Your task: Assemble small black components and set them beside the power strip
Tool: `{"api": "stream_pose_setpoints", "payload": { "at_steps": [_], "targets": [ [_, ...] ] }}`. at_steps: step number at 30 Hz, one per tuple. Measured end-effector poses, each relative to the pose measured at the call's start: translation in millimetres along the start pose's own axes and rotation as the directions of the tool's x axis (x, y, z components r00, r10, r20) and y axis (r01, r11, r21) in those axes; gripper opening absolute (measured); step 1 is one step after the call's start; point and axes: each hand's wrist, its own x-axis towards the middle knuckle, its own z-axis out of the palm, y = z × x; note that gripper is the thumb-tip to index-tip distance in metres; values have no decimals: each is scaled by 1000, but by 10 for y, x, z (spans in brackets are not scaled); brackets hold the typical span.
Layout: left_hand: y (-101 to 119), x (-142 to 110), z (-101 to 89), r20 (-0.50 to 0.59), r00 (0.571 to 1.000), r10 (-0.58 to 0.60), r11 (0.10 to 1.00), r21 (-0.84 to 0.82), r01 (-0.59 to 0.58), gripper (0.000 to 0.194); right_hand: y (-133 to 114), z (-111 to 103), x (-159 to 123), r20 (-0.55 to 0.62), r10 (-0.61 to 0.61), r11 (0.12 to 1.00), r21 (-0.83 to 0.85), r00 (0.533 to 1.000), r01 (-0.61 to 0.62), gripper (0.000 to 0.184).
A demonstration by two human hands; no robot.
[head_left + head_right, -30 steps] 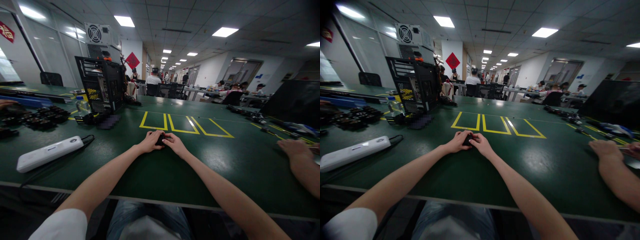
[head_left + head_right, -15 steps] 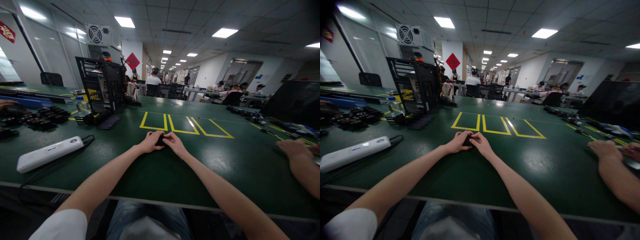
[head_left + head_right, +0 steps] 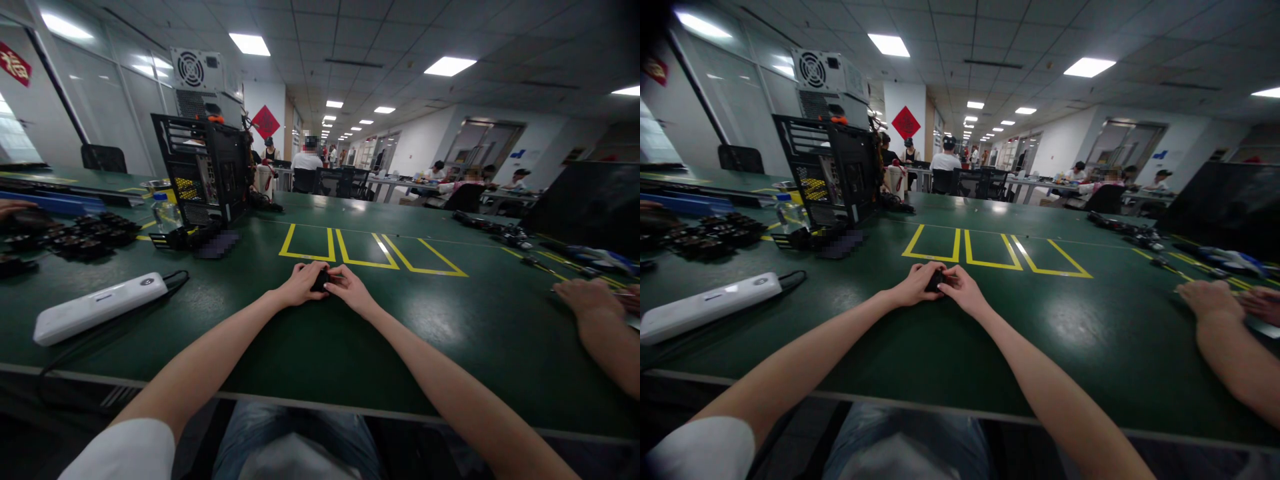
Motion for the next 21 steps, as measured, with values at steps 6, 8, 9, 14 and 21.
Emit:
{"api": "stream_pose_setpoints", "payload": {
  "at_steps": [6,8,9,14,21],
  "targets": [
    [-21,3,15,-12,1000,15,1000,9,-15,52,17,5,9,-66,-37,991,-127,997,29,18],
    [-35,4,24,-17,1000,25,1000,12,-25,52,15,5,19,-67,-41,989,-142,997,31,18],
    [-42,5,30,-21,999,25,1000,15,-25,52,12,6,23,-66,-42,989,-143,997,32,20],
    [-58,9,48,-28,999,15,1000,19,-15,52,-10,-2,28,-82,10,991,-136,997,-21,26],
    [-18,-3,5,-8,1000,21,1000,3,-21,52,-1,-10,13,-1,17,1000,-5,1000,-17,28]
  ]
}}
